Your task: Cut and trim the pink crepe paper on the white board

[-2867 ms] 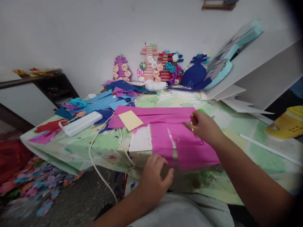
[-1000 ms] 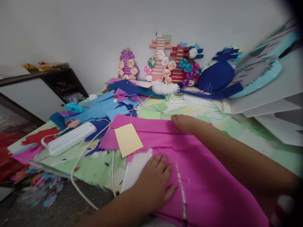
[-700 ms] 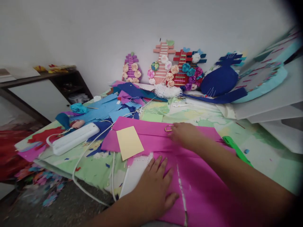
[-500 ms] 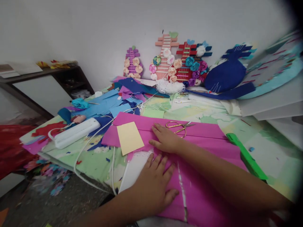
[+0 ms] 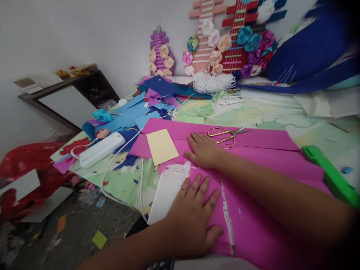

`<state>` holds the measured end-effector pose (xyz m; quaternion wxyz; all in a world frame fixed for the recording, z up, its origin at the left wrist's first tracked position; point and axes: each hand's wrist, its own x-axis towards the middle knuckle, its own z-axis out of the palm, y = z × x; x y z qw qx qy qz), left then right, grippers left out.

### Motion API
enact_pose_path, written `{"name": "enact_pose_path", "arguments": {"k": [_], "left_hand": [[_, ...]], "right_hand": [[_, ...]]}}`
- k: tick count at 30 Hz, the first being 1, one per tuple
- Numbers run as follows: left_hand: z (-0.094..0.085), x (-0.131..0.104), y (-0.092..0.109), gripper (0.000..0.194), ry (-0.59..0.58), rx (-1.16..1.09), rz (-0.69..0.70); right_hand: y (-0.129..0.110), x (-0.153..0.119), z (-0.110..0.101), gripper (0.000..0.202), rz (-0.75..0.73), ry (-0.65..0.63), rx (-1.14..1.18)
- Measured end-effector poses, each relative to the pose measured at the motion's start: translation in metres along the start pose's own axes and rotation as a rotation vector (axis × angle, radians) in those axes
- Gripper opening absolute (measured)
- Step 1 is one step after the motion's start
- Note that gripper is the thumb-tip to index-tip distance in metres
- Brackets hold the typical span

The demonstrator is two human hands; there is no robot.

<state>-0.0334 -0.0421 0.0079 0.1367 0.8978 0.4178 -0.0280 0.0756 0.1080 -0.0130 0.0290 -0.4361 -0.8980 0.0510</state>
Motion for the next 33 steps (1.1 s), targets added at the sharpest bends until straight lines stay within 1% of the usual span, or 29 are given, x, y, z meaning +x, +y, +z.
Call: {"name": "enact_pose_path", "arguments": {"k": [5,12,16,24,28,30,33], "left_hand": [[0.005,-0.001,-0.002,0.065,0.002,0.024,0.019],[0.001,-0.002,0.000,0.064,-0.009,0.044,0.027],[0.002,-0.003,0.003,0.063,-0.015,0.035,0.012],[0.006,-0.007,0.002,0.059,0.031,0.052,0.015],[0.005,-0.008,0.003,0.057,0.062,0.067,0.025],[0.005,-0.009,0.005,0.054,0.081,0.084,0.056],[0.006,-0.013,0.007,0.053,0.087,0.107,0.163]], "right_hand": [[0.001,0.001,0.000,0.073,-0.004,0.014,0.004],[-0.001,0.001,-0.001,0.070,0.018,0.016,0.016],[0.000,0.001,0.000,0.069,0.014,0.044,0.009],[-0.001,0.001,0.000,0.066,0.016,0.093,-0.021],[0.000,0.002,0.000,0.065,0.025,0.088,0.023],[0.001,0.003,0.001,0.064,0.030,0.086,0.042],[0.002,0.005,-0.001,0.061,0.039,0.084,0.063]]}}
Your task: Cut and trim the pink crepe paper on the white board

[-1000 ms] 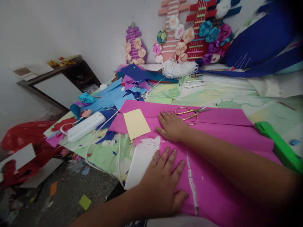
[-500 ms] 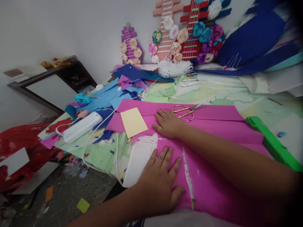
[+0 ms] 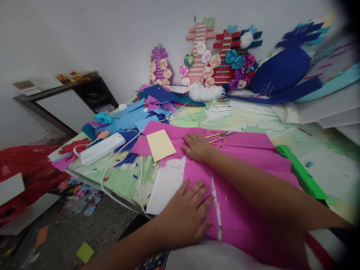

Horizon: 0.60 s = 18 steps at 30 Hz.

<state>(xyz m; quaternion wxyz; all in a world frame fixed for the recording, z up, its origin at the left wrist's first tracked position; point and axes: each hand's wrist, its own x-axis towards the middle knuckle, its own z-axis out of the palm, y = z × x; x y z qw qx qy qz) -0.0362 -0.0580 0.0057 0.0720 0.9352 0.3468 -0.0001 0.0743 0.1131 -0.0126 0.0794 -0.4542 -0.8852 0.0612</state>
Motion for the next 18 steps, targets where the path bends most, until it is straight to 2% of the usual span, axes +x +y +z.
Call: {"name": "enact_pose_path", "arguments": {"k": [4,7,9,11,13,18], "left_hand": [[0.000,-0.010,0.001,0.066,0.024,0.020,0.050],[0.005,-0.020,-0.002,0.058,0.068,0.052,0.069],[0.011,-0.026,-0.004,0.039,0.177,0.064,0.101],[0.016,-0.029,-0.004,0.020,0.355,0.025,0.127],[0.016,-0.028,-0.003,0.016,0.463,-0.058,0.132],[-0.003,-0.020,-0.006,0.018,0.447,-0.183,0.136]], "right_hand": [[-0.001,0.000,-0.016,0.060,0.012,-0.017,0.076],[0.000,-0.009,-0.039,0.059,0.015,0.000,0.130],[0.005,-0.021,-0.056,0.056,0.004,0.021,0.149],[0.013,-0.036,-0.068,0.052,-0.011,0.039,0.185],[0.023,-0.053,-0.076,0.049,-0.012,0.041,0.237],[0.034,-0.094,-0.077,0.049,-0.085,0.013,0.253]]}}
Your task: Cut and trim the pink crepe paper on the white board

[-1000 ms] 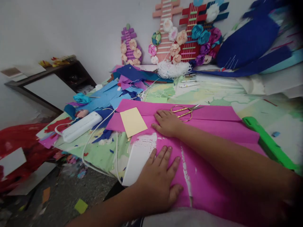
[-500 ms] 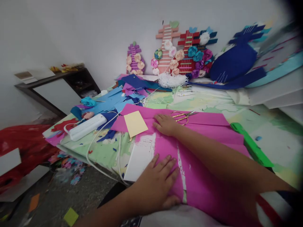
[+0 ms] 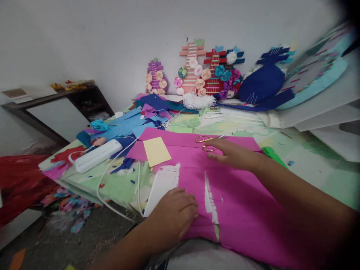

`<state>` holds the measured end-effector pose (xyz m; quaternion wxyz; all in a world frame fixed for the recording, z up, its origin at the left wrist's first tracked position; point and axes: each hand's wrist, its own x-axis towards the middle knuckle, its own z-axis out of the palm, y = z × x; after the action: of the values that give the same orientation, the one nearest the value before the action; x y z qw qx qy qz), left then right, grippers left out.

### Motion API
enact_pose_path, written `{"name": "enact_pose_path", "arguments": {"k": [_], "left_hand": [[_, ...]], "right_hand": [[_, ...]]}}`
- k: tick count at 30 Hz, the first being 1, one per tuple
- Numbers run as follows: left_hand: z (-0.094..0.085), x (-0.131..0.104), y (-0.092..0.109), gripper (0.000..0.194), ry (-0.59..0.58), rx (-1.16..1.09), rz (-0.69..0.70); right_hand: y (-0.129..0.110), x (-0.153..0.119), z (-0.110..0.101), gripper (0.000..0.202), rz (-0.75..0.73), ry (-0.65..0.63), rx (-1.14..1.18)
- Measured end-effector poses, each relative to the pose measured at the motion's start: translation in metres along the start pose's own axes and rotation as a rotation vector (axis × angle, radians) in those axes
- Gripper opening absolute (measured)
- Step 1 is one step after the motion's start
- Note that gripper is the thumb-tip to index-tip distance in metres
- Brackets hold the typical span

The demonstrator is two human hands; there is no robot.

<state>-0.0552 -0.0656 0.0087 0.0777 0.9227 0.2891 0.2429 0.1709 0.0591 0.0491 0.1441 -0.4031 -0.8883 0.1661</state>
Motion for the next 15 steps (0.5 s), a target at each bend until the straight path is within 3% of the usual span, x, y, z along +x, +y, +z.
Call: {"name": "enact_pose_path", "arguments": {"k": [3,7,9,11,15], "left_hand": [[-0.011,0.010,-0.006,0.020,-0.031,-0.014,-0.027],[-0.033,0.030,-0.021,0.024,-0.028,0.011,-0.193],[-0.047,0.046,-0.033,0.026,0.039,-0.039,-0.299],[-0.060,0.065,-0.048,0.023,0.095,-0.150,-0.411],[-0.072,0.105,-0.085,0.018,0.083,-0.271,-0.577]], "right_hand": [[0.001,-0.019,0.002,0.051,-0.065,0.010,-0.088],[0.018,-0.027,-0.003,0.044,-0.064,0.086,-0.210],[0.032,-0.022,-0.008,0.038,0.096,0.139,-0.259],[0.043,-0.010,-0.011,0.035,0.285,0.114,-0.280],[0.048,0.027,-0.006,0.028,0.299,-0.039,-0.264]]}}
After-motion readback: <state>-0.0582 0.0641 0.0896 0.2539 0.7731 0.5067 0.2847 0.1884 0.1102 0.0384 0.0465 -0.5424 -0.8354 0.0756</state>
